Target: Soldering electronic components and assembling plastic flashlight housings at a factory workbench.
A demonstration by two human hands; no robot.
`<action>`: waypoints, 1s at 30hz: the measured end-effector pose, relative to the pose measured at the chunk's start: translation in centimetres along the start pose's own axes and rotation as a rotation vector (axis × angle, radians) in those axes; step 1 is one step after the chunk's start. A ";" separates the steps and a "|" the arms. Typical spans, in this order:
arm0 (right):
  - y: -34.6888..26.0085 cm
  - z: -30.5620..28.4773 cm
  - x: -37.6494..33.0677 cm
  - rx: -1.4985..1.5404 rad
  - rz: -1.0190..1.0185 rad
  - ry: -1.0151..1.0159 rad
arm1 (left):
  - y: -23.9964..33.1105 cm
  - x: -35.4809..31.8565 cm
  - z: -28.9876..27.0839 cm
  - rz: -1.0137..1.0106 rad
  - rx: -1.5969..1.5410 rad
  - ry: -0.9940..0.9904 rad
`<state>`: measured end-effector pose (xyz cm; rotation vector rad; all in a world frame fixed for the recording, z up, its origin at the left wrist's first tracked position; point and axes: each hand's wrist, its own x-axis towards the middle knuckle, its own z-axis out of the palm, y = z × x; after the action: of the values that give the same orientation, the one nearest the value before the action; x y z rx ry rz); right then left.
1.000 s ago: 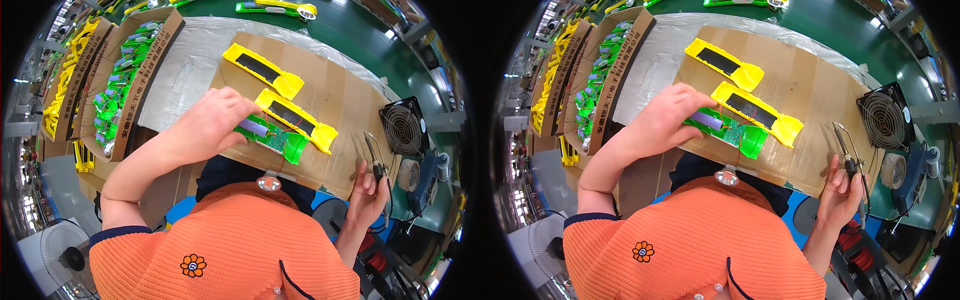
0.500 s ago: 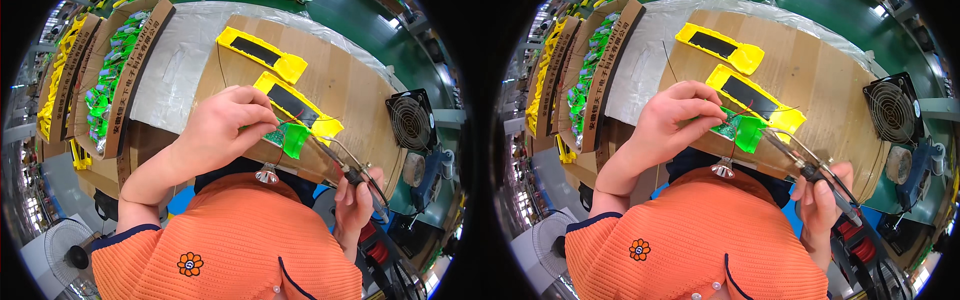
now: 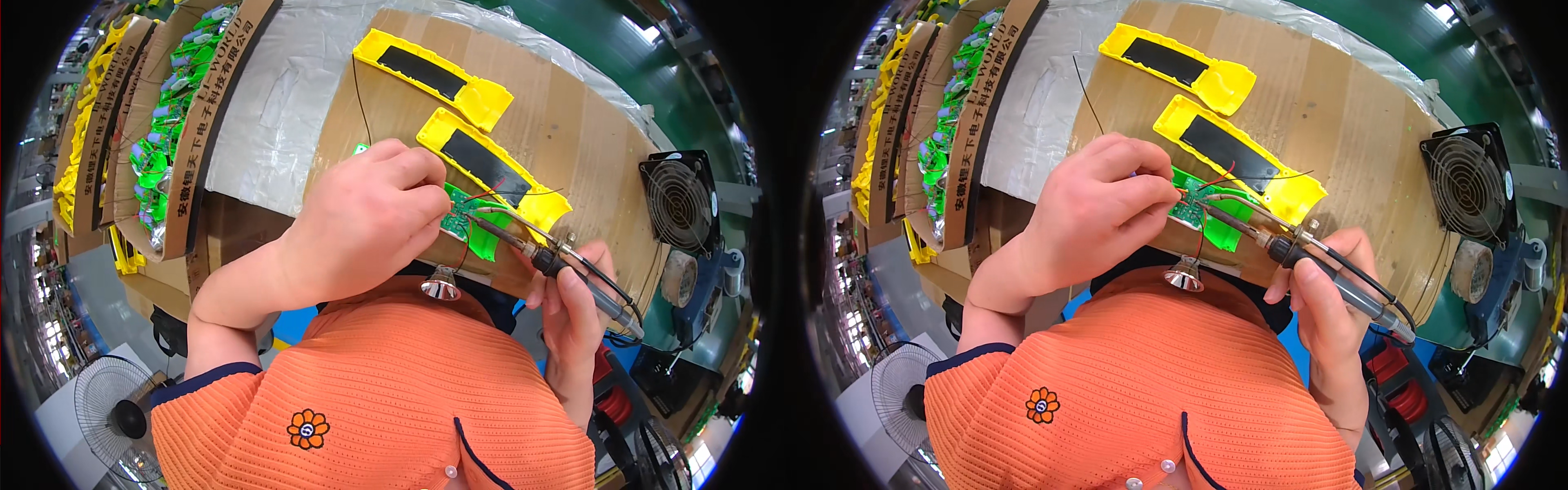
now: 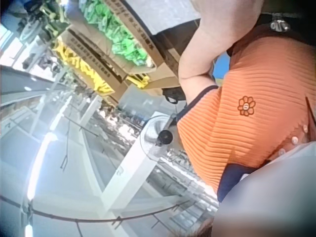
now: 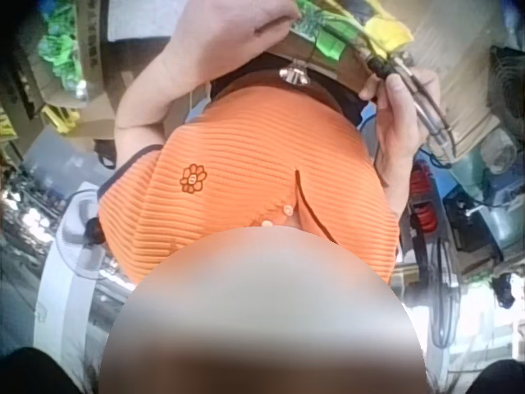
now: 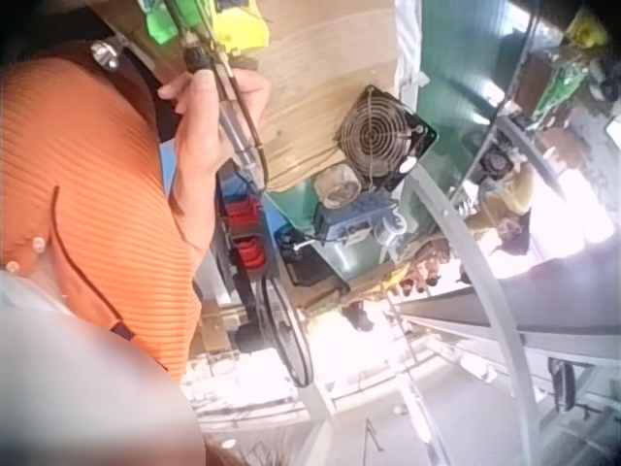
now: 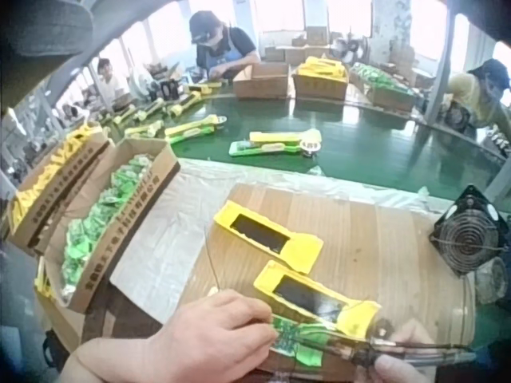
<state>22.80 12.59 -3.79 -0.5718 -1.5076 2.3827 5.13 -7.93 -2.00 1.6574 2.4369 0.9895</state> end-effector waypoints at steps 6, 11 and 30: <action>-0.7 0.5 0.2 -0.047 0.044 -0.004 | 0.8 0.9 -0.7 -0.013 0.082 -0.106; -1.1 0.6 0.1 -0.113 0.085 -0.015 | 1.0 1.4 -0.9 -0.015 0.117 -0.170; -1.0 0.5 0.3 -0.135 0.092 -0.010 | 0.9 1.9 -1.4 0.032 0.153 -0.267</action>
<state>22.34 12.74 -2.77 -0.6743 -1.6914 2.3661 4.53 -6.81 0.19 1.7486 2.3638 0.5528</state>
